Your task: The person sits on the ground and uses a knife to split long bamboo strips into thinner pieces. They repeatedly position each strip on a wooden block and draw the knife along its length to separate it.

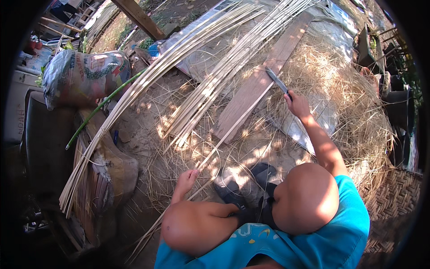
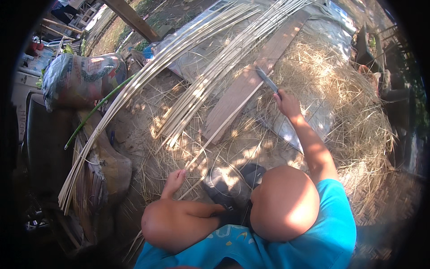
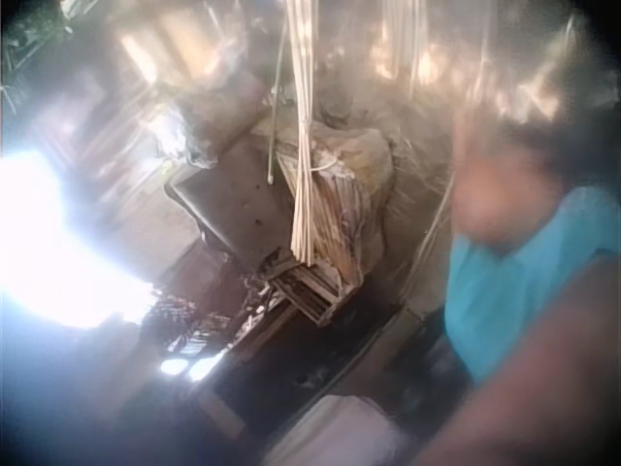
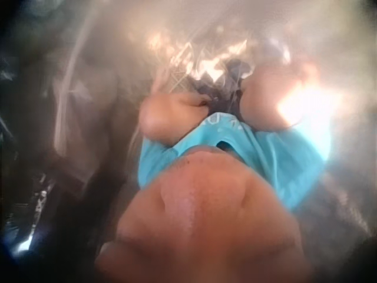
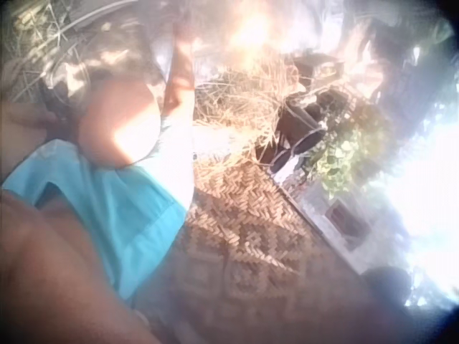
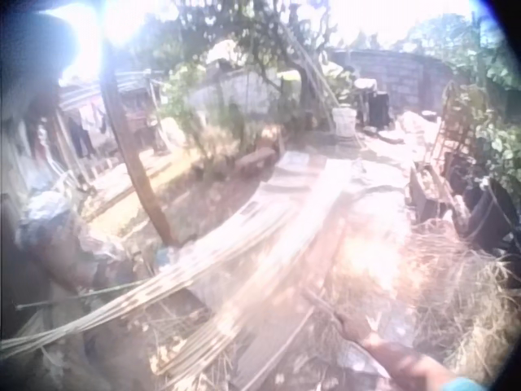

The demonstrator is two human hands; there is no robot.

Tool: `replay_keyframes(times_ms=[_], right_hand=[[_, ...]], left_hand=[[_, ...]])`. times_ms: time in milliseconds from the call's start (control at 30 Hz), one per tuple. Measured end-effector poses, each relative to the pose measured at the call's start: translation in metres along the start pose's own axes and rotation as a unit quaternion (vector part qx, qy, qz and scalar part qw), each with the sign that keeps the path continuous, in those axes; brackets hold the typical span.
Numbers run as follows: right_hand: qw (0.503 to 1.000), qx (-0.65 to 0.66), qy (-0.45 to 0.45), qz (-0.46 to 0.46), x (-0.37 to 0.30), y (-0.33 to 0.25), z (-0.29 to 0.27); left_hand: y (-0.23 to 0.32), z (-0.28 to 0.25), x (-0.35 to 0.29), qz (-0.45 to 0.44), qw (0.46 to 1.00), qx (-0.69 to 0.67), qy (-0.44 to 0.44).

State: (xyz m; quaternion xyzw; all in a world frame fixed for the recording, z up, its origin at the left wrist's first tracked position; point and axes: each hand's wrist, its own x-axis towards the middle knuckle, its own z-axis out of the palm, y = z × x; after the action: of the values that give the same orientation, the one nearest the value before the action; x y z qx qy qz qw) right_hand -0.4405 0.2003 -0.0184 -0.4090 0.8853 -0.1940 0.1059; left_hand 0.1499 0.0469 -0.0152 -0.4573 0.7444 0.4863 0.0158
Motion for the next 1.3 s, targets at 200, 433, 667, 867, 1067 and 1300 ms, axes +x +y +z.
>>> replay_keyframes(times_ms=[200, 433, 667, 867, 1067, 1300], right_hand=[[0.999, -0.005, -0.018, -0.046, -0.019, -0.015, -0.002], [0.995, -0.054, -0.038, -0.075, -0.004, -0.014, -0.016], [0.997, 0.050, 0.024, -0.046, -0.013, -0.026, -0.029], [0.944, 0.067, -0.260, -0.193, -0.135, -0.146, 0.041], [0.999, 0.029, -0.028, -0.005, -0.021, -0.030, 0.007], [0.981, 0.057, -0.136, -0.128, -0.081, -0.128, -0.003]], left_hand=[[-0.010, -0.013, -0.041, -0.043, 0.998, -0.037, 0.017], [-0.019, -0.014, -0.047, -0.039, 0.998, -0.034, 0.042], [-0.032, -0.010, -0.034, -0.074, 0.997, 0.019, 0.005], [0.047, 0.043, 0.048, 0.127, 0.971, 0.184, 0.088], [0.039, 0.030, 0.027, 0.084, 0.970, 0.226, 0.012], [0.081, 0.025, 0.046, -0.003, 0.998, 0.039, -0.058]])
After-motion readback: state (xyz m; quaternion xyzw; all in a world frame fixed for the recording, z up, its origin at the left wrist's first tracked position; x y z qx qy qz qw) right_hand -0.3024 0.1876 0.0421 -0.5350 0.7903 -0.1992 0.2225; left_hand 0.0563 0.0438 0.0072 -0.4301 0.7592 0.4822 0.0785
